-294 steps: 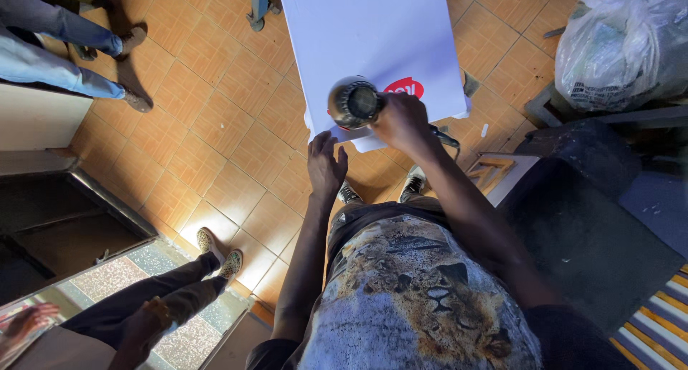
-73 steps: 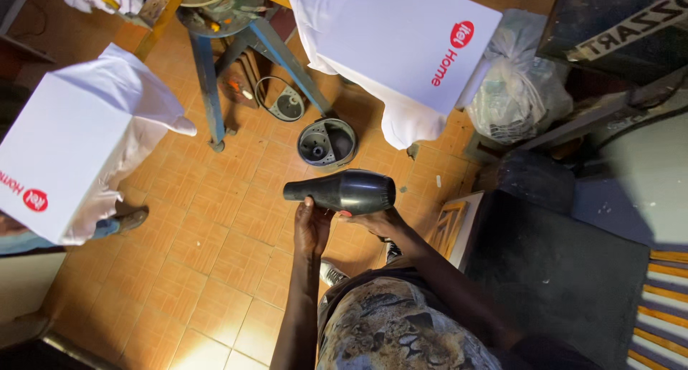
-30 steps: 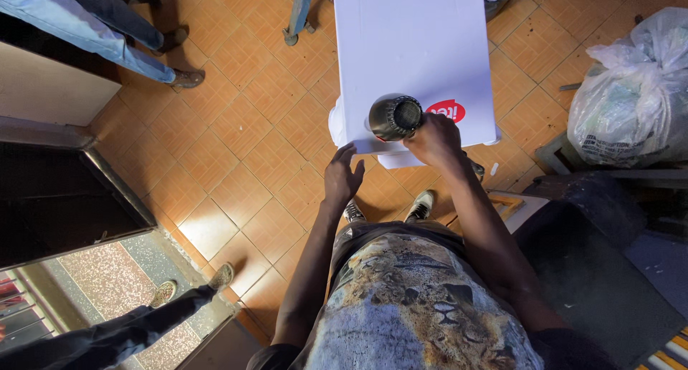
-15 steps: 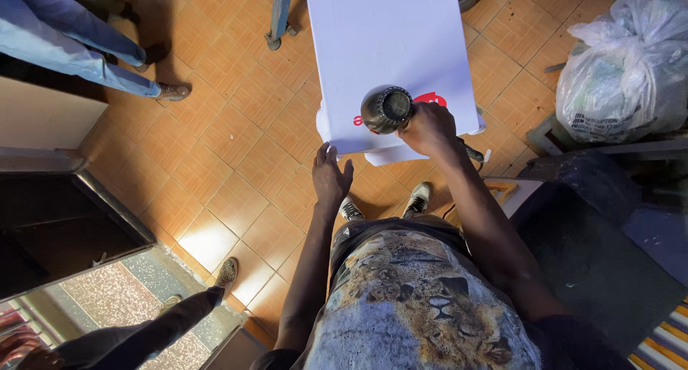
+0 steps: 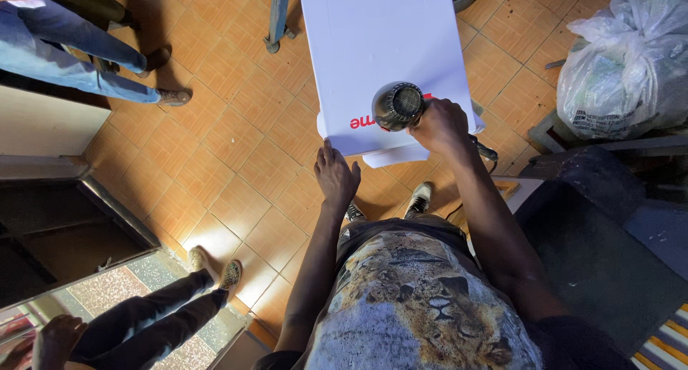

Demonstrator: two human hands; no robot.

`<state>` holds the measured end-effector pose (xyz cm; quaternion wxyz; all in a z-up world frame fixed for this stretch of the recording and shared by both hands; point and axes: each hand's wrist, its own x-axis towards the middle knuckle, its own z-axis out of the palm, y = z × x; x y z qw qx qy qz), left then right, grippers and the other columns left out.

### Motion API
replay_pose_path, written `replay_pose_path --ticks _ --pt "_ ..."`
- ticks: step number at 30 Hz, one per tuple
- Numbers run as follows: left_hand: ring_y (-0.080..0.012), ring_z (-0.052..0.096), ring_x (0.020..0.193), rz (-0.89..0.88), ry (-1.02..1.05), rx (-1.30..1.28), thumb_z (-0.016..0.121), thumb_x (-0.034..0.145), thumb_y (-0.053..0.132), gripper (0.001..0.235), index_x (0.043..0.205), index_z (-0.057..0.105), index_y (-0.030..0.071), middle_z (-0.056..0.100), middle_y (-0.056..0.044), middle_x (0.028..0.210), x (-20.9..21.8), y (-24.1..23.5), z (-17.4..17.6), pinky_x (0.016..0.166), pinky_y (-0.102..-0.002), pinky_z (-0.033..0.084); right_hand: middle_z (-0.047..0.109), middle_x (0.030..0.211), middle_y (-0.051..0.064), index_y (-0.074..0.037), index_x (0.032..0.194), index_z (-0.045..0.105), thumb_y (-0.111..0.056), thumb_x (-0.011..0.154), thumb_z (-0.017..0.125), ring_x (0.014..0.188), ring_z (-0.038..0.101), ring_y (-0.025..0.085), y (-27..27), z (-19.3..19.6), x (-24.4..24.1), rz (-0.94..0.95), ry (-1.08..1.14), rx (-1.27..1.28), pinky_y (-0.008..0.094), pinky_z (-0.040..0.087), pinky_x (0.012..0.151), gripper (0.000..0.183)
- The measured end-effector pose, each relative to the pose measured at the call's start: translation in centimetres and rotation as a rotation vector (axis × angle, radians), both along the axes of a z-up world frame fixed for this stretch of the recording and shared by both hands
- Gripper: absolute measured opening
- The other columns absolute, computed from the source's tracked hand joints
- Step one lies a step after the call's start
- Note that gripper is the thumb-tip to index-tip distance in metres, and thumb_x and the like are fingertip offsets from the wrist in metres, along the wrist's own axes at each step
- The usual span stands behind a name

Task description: The person uses a hair dryer to dry the surface of white cardboard boxes labeled 'itel Home' placed on a table. The person repeatedly directs the hot air onto the box surface while holding it steady with the other hand. The task is performed one box at a time in a repetitive manner.

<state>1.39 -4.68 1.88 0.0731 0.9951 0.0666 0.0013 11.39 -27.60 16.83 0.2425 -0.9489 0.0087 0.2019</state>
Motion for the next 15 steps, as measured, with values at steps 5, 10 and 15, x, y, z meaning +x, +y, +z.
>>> replay_pose_path --ticks 5,10,15 --pt "-0.0334 0.054 0.133 0.004 0.012 -0.003 0.076 0.078 0.041 0.067 0.126 0.066 -0.004 0.054 -0.015 0.148 0.2 0.4 0.2 0.103 -0.047 0.047 0.075 0.094 0.029 0.002 0.099 0.075 -0.026 0.088 0.067 0.099 0.071 0.054 -0.6 -0.6 0.4 -0.001 -0.031 -0.005 0.062 0.057 0.084 0.032" --pt "-0.0325 0.055 0.131 0.014 0.0 0.001 0.076 0.077 0.04 0.067 0.126 0.066 -0.005 0.054 -0.014 0.147 0.5 0.7 -0.2 0.103 -0.046 0.047 0.074 0.09 0.029 0.001 0.099 0.075 -0.028 0.085 0.07 0.095 0.071 0.054 -2.2 -2.4 1.0 0.001 -0.035 -0.051 0.062 0.058 0.08 0.033" --pt "-0.0311 0.057 0.129 0.039 0.004 0.034 0.076 0.077 0.042 0.07 0.128 0.064 -0.004 0.055 -0.014 0.145 0.3 1.5 -0.6 0.101 -0.045 0.048 0.076 0.094 0.027 0.0 0.099 0.076 -0.031 0.084 0.069 0.099 0.071 0.052 -3.1 -1.7 0.3 0.026 0.015 -0.049 0.062 0.057 0.082 0.036"
